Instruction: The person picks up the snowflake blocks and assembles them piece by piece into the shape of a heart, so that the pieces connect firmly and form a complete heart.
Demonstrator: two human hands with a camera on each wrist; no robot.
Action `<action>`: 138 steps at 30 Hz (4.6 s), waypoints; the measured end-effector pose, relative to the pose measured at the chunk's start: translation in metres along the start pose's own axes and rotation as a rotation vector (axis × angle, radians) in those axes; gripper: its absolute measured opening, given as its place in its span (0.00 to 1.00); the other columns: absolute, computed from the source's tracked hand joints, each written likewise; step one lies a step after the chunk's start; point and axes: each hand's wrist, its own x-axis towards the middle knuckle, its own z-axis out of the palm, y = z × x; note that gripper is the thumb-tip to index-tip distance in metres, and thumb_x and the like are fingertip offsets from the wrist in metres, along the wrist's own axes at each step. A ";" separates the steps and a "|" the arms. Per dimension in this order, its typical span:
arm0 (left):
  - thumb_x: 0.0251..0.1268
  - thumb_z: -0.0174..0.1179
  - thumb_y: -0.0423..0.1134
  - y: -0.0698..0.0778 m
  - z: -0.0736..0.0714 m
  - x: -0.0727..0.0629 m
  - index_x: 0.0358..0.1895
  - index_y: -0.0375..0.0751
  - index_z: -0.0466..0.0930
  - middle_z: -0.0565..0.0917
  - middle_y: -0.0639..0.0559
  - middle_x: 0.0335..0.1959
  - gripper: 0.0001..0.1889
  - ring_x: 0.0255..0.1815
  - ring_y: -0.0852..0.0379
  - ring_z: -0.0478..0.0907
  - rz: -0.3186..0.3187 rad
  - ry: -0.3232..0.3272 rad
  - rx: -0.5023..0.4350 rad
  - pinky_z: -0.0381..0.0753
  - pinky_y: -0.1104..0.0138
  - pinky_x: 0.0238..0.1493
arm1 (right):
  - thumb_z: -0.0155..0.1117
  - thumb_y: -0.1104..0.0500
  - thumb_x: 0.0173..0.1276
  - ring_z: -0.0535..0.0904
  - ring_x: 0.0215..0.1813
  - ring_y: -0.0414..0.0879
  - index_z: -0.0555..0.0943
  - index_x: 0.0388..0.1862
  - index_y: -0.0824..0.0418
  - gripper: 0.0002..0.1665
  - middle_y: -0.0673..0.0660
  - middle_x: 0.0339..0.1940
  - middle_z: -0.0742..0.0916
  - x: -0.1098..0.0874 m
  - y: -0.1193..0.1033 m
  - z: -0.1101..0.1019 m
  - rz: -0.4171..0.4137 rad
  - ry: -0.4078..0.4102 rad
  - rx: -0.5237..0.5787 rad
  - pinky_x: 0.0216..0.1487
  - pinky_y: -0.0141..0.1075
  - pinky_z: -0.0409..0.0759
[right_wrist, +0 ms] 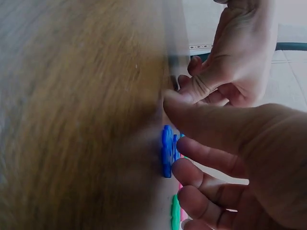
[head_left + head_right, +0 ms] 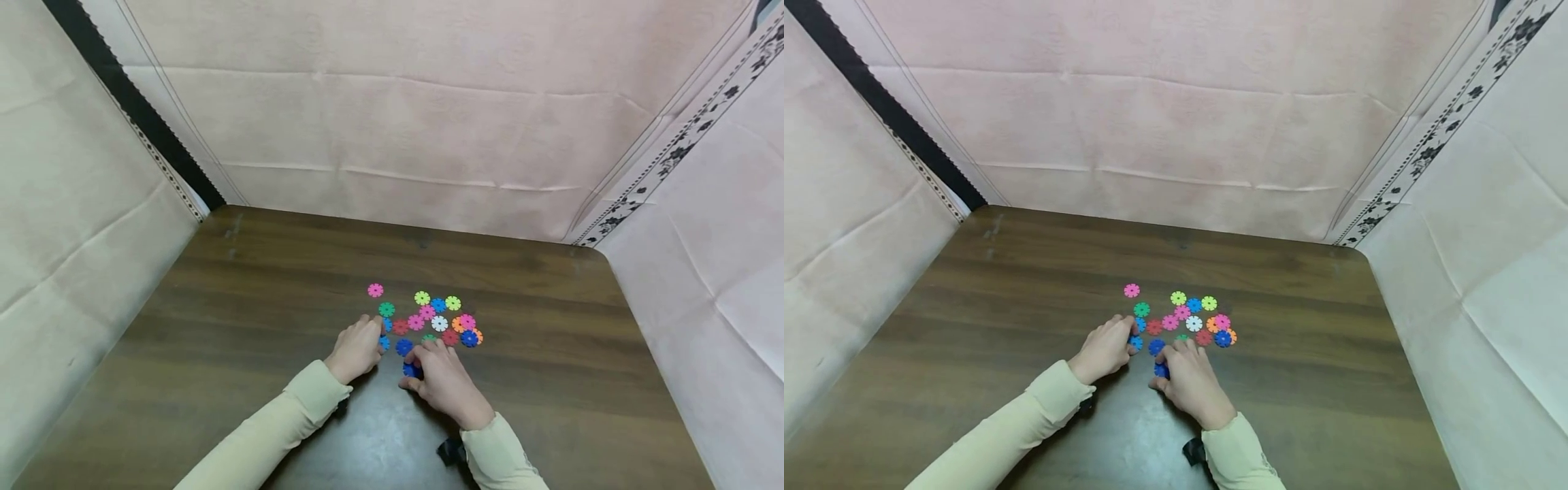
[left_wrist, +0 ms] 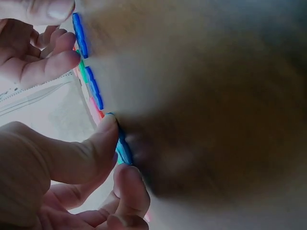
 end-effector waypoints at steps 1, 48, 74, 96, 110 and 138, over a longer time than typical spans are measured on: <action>0.54 0.69 0.32 0.001 0.000 0.000 0.45 0.39 0.78 0.75 0.47 0.33 0.15 0.29 0.51 0.76 0.000 0.000 0.002 0.79 0.58 0.28 | 0.75 0.46 0.56 0.67 0.37 0.44 0.83 0.41 0.58 0.21 0.48 0.33 0.78 0.000 0.000 0.000 0.005 -0.005 0.000 0.39 0.37 0.67; 0.72 0.57 0.37 -0.004 -0.052 -0.035 0.43 0.36 0.84 0.81 0.44 0.22 0.09 0.23 0.44 0.80 -0.091 0.284 -0.828 0.79 0.63 0.25 | 0.75 0.59 0.59 0.74 0.34 0.42 0.78 0.37 0.57 0.13 0.47 0.28 0.77 0.002 0.020 -0.020 0.108 -0.014 0.239 0.35 0.35 0.76; 0.74 0.53 0.37 0.076 -0.076 -0.003 0.50 0.38 0.76 0.84 0.43 0.25 0.09 0.19 0.51 0.79 0.135 0.163 -1.166 0.77 0.68 0.22 | 0.66 0.69 0.64 0.80 0.39 0.44 0.82 0.48 0.60 0.14 0.51 0.42 0.86 0.011 0.001 -0.092 -0.161 0.655 0.546 0.41 0.29 0.80; 0.75 0.51 0.38 0.075 -0.068 -0.003 0.54 0.39 0.76 0.84 0.45 0.28 0.12 0.22 0.51 0.81 0.088 0.092 -1.130 0.78 0.68 0.26 | 0.69 0.68 0.62 0.84 0.36 0.46 0.82 0.46 0.58 0.14 0.52 0.39 0.88 0.007 0.003 -0.085 -0.167 0.639 0.541 0.38 0.29 0.82; 0.76 0.50 0.38 0.082 -0.061 -0.005 0.51 0.34 0.77 0.82 0.40 0.25 0.12 0.18 0.52 0.80 0.052 0.072 -1.253 0.83 0.64 0.27 | 0.71 0.73 0.56 0.86 0.32 0.47 0.84 0.43 0.62 0.15 0.56 0.37 0.89 0.007 0.003 -0.082 -0.245 0.687 0.483 0.27 0.26 0.79; 0.76 0.50 0.39 0.060 -0.062 0.010 0.59 0.43 0.77 0.83 0.37 0.31 0.15 0.24 0.53 0.78 0.092 -0.019 -1.193 0.82 0.61 0.30 | 0.73 0.67 0.57 0.83 0.39 0.41 0.86 0.43 0.58 0.14 0.49 0.39 0.87 0.012 0.018 -0.083 -0.225 0.582 0.473 0.42 0.31 0.82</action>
